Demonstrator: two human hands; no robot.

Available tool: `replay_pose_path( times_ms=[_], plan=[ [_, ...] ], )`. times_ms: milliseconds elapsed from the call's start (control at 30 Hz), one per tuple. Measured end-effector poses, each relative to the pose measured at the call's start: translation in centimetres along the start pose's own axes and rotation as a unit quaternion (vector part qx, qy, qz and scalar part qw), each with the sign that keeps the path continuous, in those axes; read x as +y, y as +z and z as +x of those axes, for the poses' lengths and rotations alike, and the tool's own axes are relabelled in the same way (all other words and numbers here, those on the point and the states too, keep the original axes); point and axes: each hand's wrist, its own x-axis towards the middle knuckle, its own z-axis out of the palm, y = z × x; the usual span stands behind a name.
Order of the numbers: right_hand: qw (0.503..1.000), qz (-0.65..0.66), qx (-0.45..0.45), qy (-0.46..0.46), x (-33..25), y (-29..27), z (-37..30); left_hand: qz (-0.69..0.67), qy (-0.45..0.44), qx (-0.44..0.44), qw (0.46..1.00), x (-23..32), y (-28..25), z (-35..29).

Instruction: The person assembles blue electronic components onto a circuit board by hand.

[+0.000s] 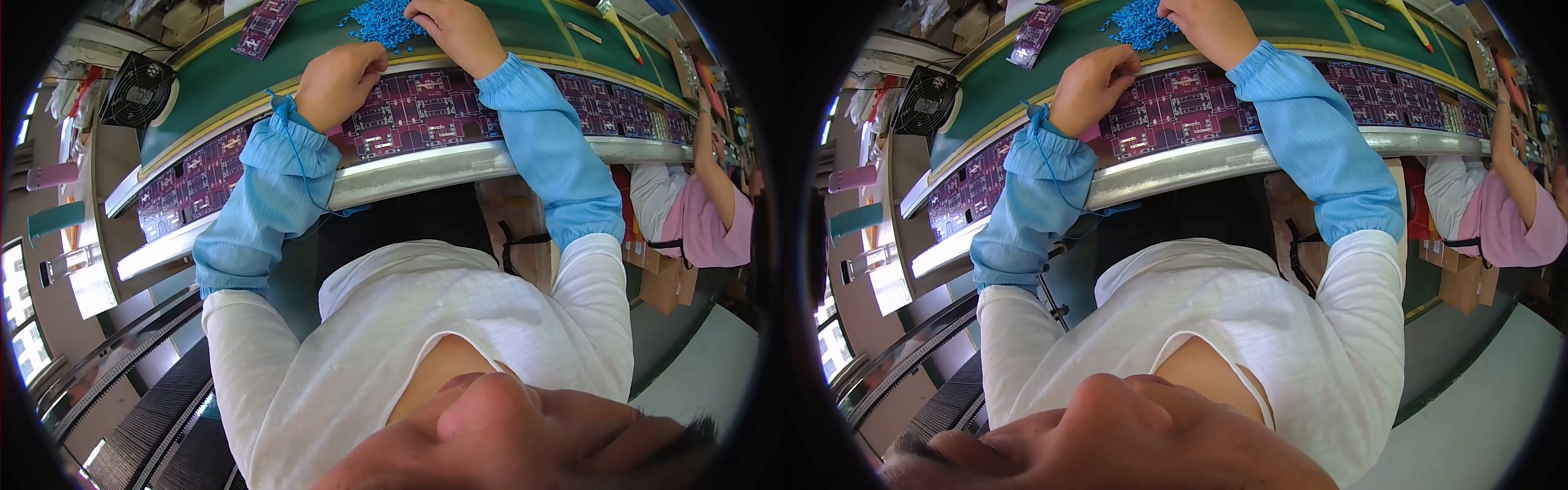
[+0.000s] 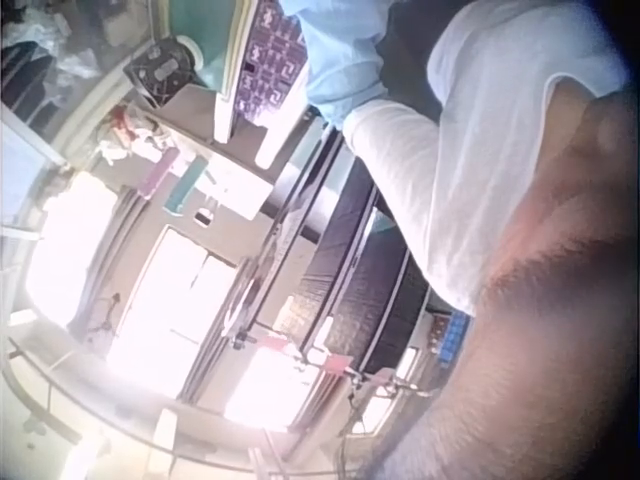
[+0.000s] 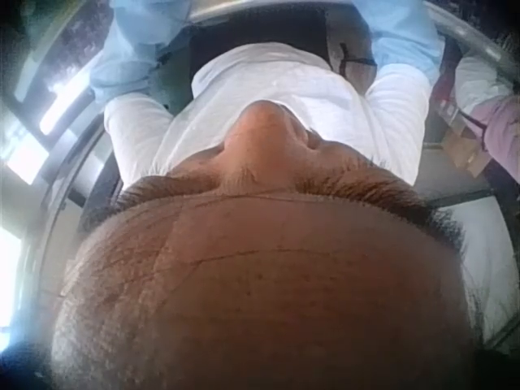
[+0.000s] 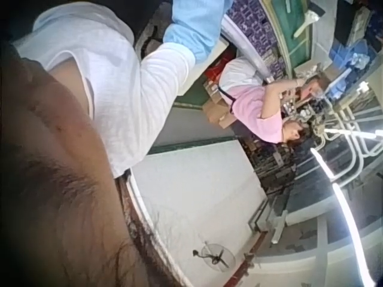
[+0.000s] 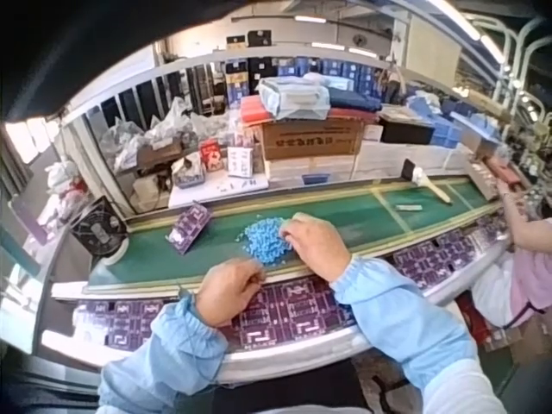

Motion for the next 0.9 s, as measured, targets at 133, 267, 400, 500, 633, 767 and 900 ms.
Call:
replay_pose_path(
  times_ms=[133,267,400,500,633,767,900],
  plan=[
    [1.0,-0.022,-0.008,-0.002,0.0,-0.3,-0.1,-0.004,-0.002,0.0,1.0,0.0,0.0,0.0],
    [0.999,-0.036,0.01,0.016,-0.9,-0.3,0.1,-0.009,-0.005,-0.01,1.0,-0.1,0.0,-0.1],
    [1.0,-0.018,-0.002,0.014,-0.5,-0.6,-0.1,-0.045,0.006,-0.003,0.999,-0.2,-0.2,0.1],
    [1.0,-0.01,-0.012,-0.002,0.7,-0.7,-0.1,-0.011,-0.009,0.094,0.995,-3.4,-1.0,1.0],
    [0.999,0.017,-0.039,-0.006,0.0,-2.0,0.2,0.001,-0.079,0.07,0.994,-6.1,-1.0,1.3],
    [0.987,0.084,-0.132,-0.029,0.8,-3.2,-0.8,0.03,-0.084,0.04,0.995,-6.0,-0.7,1.4],
    [0.978,0.104,-0.178,-0.036,1.5,-2.1,-2.8,0.051,-0.081,0.033,0.995,-5.8,-0.6,1.5]
  ],
)
